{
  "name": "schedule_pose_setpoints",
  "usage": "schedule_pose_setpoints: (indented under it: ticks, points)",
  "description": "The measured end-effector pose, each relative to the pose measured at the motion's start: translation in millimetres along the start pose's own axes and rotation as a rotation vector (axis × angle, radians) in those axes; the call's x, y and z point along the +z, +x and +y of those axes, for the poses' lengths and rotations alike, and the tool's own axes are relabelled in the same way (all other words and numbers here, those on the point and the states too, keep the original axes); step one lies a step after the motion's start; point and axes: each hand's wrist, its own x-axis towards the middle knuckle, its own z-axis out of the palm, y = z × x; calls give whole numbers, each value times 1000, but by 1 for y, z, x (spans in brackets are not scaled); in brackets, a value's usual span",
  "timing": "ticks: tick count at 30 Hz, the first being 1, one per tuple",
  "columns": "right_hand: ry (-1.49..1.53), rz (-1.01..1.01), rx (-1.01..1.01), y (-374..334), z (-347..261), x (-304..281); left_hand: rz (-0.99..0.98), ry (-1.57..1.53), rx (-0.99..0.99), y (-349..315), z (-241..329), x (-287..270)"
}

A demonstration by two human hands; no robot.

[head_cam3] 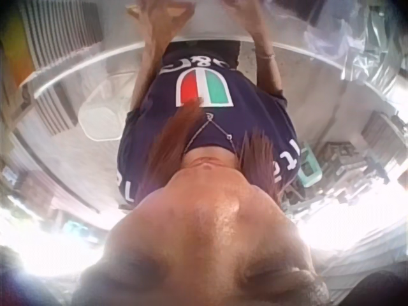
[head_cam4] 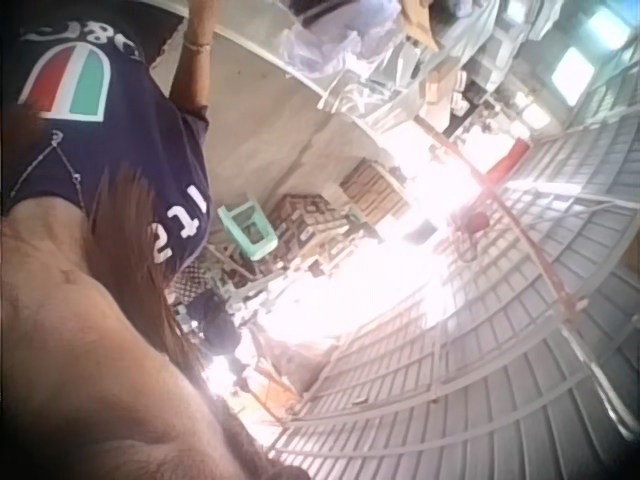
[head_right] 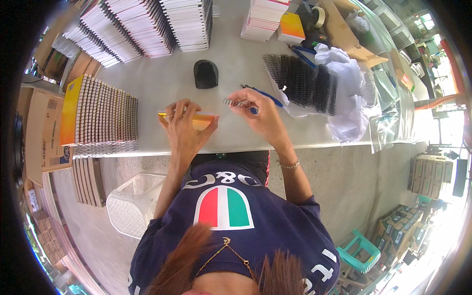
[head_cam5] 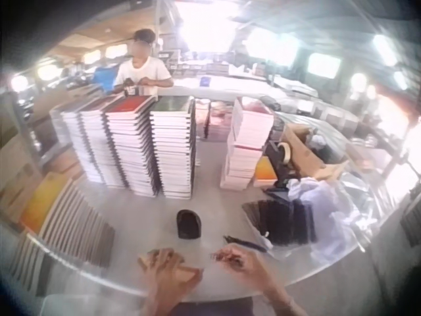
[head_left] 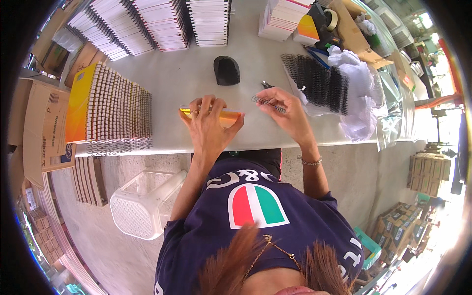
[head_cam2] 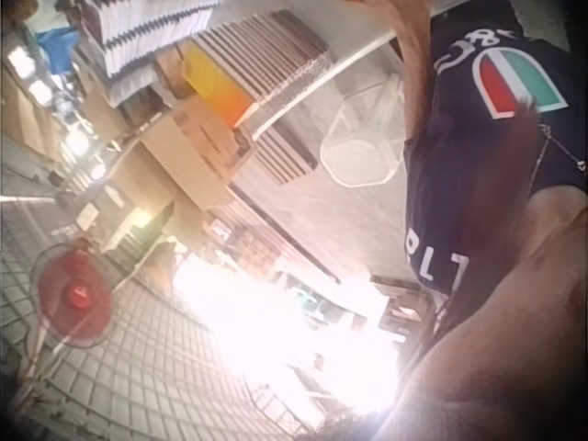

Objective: The person repeatedly picks up a spiral notebook and a metal coil, inserts the coil into the notebook's holes, and uses pliers to secure it. The finished notebooks are stacked on the table. The person handles notebooks, coils, and pliers throughout the task.

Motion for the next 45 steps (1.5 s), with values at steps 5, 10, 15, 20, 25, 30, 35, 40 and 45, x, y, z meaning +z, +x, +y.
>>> schedule_pose_setpoints:
  ticks: [5,10,15,20,25,30,35,40,45]
  points:
    - [-119,-46,6,5,-3,11,21,3,21,0,-1,2]
    - [-188,-84,-10,5,-8,13,23,-47,44,2,-2,2]
    - [-163,-64,-107,2,-9,18,3,-86,49,4,0,0]
    - [-163,-76,-111,-3,-6,25,-19,-82,43,6,0,-1]
    - [-298,-15,-135,-6,-9,34,-60,-52,49,5,-4,-4]
    - [-575,26,-215,0,-5,37,-128,-119,4,6,-9,-11]
    - [-633,87,-256,6,-11,42,141,-386,-34,3,-16,-5]
    - [-624,-44,-218,8,-9,39,241,-445,-152,-7,-12,11]
    - [-244,-509,18,36,3,7,93,-464,-78,-7,-41,13]
